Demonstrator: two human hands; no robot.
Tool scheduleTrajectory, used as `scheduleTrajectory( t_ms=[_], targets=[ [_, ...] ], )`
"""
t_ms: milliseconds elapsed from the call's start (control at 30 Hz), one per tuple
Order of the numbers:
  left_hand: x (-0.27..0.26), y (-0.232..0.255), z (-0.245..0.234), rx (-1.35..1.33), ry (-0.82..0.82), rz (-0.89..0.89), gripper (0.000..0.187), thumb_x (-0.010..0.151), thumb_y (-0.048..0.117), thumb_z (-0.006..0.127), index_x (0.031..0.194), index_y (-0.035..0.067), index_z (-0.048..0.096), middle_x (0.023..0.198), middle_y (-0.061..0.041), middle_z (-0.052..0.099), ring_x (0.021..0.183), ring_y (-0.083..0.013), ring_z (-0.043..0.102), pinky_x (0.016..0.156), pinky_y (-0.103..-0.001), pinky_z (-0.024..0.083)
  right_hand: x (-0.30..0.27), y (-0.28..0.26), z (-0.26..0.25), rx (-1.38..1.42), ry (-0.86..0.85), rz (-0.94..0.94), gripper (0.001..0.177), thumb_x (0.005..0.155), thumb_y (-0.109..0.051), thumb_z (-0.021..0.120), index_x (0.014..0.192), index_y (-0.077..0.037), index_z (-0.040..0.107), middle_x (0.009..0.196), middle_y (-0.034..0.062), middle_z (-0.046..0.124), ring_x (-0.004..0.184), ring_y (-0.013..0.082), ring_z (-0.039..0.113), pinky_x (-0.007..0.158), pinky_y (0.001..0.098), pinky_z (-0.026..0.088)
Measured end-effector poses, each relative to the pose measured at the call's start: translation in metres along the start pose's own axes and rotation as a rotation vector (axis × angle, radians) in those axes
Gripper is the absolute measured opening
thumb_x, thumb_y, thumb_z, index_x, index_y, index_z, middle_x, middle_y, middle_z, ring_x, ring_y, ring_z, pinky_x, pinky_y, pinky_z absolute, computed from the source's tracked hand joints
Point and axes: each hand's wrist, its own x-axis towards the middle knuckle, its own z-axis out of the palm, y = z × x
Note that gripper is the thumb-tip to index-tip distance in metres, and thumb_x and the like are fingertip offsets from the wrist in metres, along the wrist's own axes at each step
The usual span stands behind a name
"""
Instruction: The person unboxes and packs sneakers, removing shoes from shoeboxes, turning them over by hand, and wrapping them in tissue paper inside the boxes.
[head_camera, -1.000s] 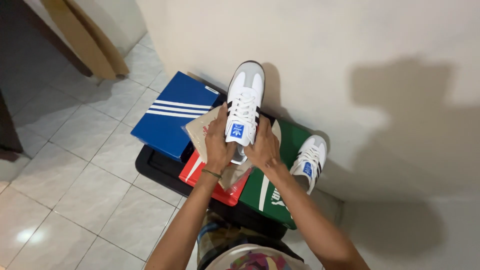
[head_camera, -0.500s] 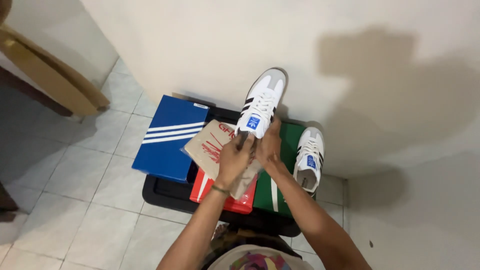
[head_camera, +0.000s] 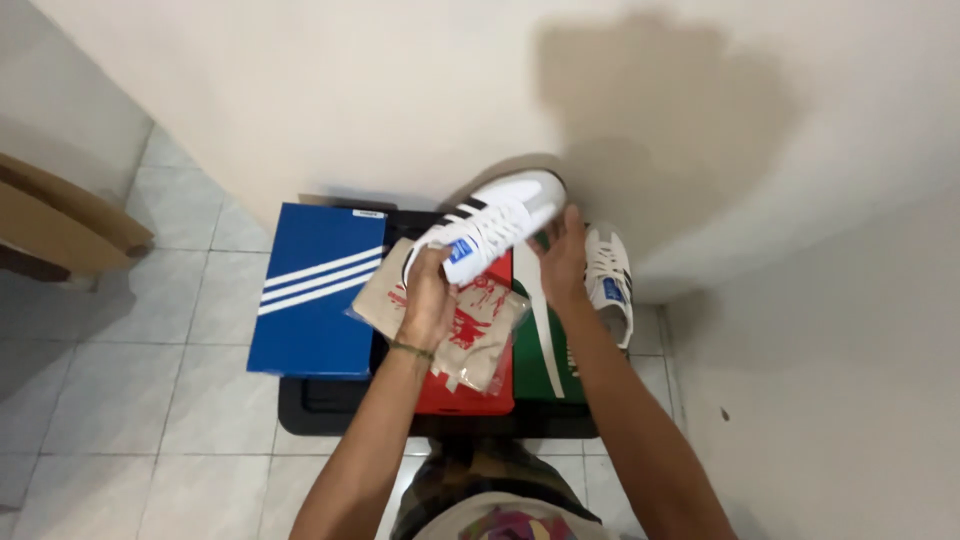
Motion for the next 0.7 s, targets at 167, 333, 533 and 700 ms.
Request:
scheduleTrajectory(
  t_ms=[167, 333, 533, 700],
  targets=[
    [-0.018, 0.01, 0.004, -0.181, -0.212, -0.144, 0.037, 0.097, 0.009, 0.05, 0.129, -0.01, 0.056, 0.122, -0.019, 0.07, 0.114, -0.0252, 0.069, 0.101, -0.037, 0.056, 0.009, -0.015, 0.034, -0.078, -0.016, -0.025, 0.042, 0.091, -0.013, 0.078, 0.124, 0.005, 0.059, 0.11, 0.0133, 0.067, 0.099, 0.0255, 0.068, 0.088, 0.0404, 0.057],
    [-0.018, -0.003, -0.009, -0.14, -0.301, -0.092, 0.039, 0.1, 0.009, 0.057, 0.134, -0.01, 0.057, 0.123, -0.017, 0.07, 0.112, -0.0217, 0.067, 0.096, -0.033, 0.053, 0.011, -0.011, 0.039, -0.055, 0.117, -0.088, 0.041, 0.086, -0.01, 0.079, 0.12, 0.005, 0.061, 0.107, 0.0147, 0.068, 0.093, 0.0264, 0.07, 0.081, 0.0392, 0.06],
    [-0.018, -0.014, -0.013, 0.037, -0.372, 0.021, 0.038, 0.094, 0.004, 0.063, 0.13, -0.007, 0.06, 0.122, -0.014, 0.068, 0.111, -0.0181, 0.067, 0.097, -0.029, 0.054, 0.014, -0.014, 0.016, -0.04, 0.12, 0.133, 0.042, 0.084, -0.022, 0.076, 0.117, -0.001, 0.061, 0.102, 0.0114, 0.068, 0.09, 0.0239, 0.071, 0.078, 0.0383, 0.061],
    [-0.02, 0.016, 0.001, -0.148, -0.404, -0.012, 0.041, 0.091, 0.01, 0.061, 0.126, -0.01, 0.059, 0.118, -0.02, 0.071, 0.109, -0.023, 0.073, 0.093, -0.034, 0.059, 0.005, -0.026, 0.008, -0.209, 0.079, 0.121, 0.051, 0.095, -0.037, 0.076, 0.119, 0.006, 0.061, 0.102, 0.0119, 0.066, 0.086, 0.0215, 0.064, 0.071, 0.0362, 0.055]
  ],
)
